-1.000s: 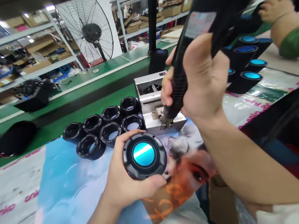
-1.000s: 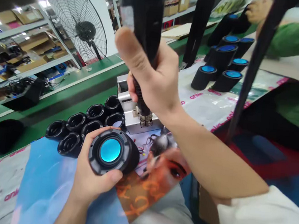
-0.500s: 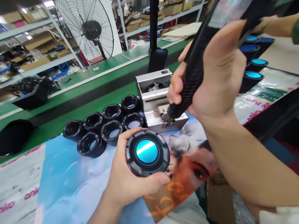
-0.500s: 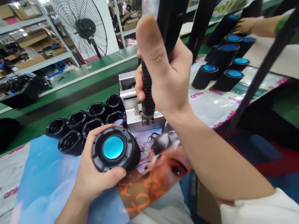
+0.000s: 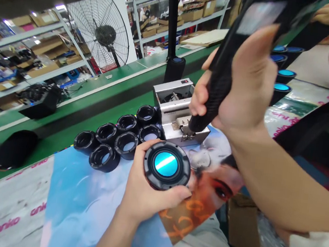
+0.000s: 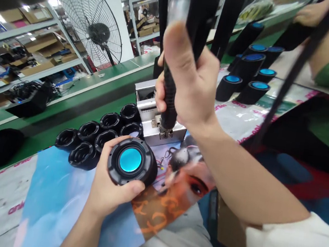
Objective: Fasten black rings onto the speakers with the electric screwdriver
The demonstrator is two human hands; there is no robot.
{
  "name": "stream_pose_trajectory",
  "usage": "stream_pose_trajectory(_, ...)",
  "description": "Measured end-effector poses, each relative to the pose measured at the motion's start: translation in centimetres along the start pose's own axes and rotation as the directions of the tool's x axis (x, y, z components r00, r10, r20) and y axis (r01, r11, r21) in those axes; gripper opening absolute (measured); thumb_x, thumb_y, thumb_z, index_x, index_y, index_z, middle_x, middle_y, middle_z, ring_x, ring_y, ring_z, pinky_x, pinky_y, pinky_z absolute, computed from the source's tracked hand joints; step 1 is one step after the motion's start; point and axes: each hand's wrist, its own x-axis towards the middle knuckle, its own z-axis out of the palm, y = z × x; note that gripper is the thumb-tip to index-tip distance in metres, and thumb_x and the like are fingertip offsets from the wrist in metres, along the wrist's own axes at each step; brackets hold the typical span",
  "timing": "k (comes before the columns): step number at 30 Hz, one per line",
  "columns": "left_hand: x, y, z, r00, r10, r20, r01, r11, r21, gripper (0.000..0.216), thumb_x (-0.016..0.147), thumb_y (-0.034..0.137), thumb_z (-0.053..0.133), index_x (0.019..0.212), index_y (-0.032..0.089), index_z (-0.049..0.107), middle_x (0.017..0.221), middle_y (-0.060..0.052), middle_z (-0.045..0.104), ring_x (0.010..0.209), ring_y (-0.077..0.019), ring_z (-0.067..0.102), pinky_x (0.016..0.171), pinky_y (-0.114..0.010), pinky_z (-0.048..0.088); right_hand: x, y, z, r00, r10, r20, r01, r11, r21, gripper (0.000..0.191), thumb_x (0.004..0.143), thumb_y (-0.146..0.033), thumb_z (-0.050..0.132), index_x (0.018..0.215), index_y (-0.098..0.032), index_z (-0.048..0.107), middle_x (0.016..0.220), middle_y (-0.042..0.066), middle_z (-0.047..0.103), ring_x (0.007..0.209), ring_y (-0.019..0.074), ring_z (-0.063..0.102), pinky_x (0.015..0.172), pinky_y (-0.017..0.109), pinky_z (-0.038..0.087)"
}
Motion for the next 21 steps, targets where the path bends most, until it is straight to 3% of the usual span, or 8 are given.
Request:
stream_pose_trajectory(2,0.0,0.0,0.0,1.000,-0.004,0.004,0.004,1.000,0.012,0.084,0.051,0.031,0.105,0.120,0.024,0.057,0.107,-0.002,0.082,0.093,-0.0227,0.081,0.085,-0.031,0.065,0.1,-0.2,0.4,0.999,-0.037,-0.027,0.037,0.999,-0.018,0.063,0.072,-0.083,0.081,0.076,-0.023,0.061,0.053,-0.003,0.049,0.038,0.0154,0.047,0.028,0.033,0.032)
stream_pose_trajectory(10,-0.2,-0.1,-0.1,1.000,-0.012,0.011,0.012,0.998,0.057,0.086,0.054,0.038,0.103,0.122,0.024,0.054,0.110,-0.006,0.080,0.096,-0.0277,0.081,0.087,-0.038,0.066,-0.4,1.7,0.1,0.998,0.006,0.065,-0.007,1.000,0.008,0.056,0.080,-0.070,0.084,0.080,-0.021,0.058,0.053,-0.004,0.048,0.036,0.0129,0.046,0.028,0.028,0.030)
stream_pose_trajectory(15,-0.1,-0.1,-0.1,1.000,-0.015,0.009,0.014,0.997,0.075,0.085,0.055,0.047,0.102,0.121,0.024,0.054,0.108,-0.007,0.078,0.094,-0.0291,0.080,0.085,-0.041,0.066,-0.1,1.4,0.3,0.999,0.029,0.030,-0.029,1.000,-0.008,0.062,0.076,-0.077,0.082,0.081,-0.022,0.056,0.053,-0.004,0.047,0.036,0.0124,0.045,0.028,0.027,0.029)
stream_pose_trajectory(21,0.0,0.2,0.1,1.000,-0.003,0.007,0.003,0.999,0.043,0.082,0.055,0.043,0.103,0.118,0.024,0.054,0.103,-0.005,0.079,0.089,-0.0269,0.081,0.082,-0.038,0.066,0.4,1.5,-0.1,0.997,0.059,0.043,-0.058,0.998,-0.027,0.057,0.078,-0.076,0.081,0.083,-0.024,0.059,0.054,-0.004,0.049,0.039,0.0132,0.049,0.031,0.028,0.033)
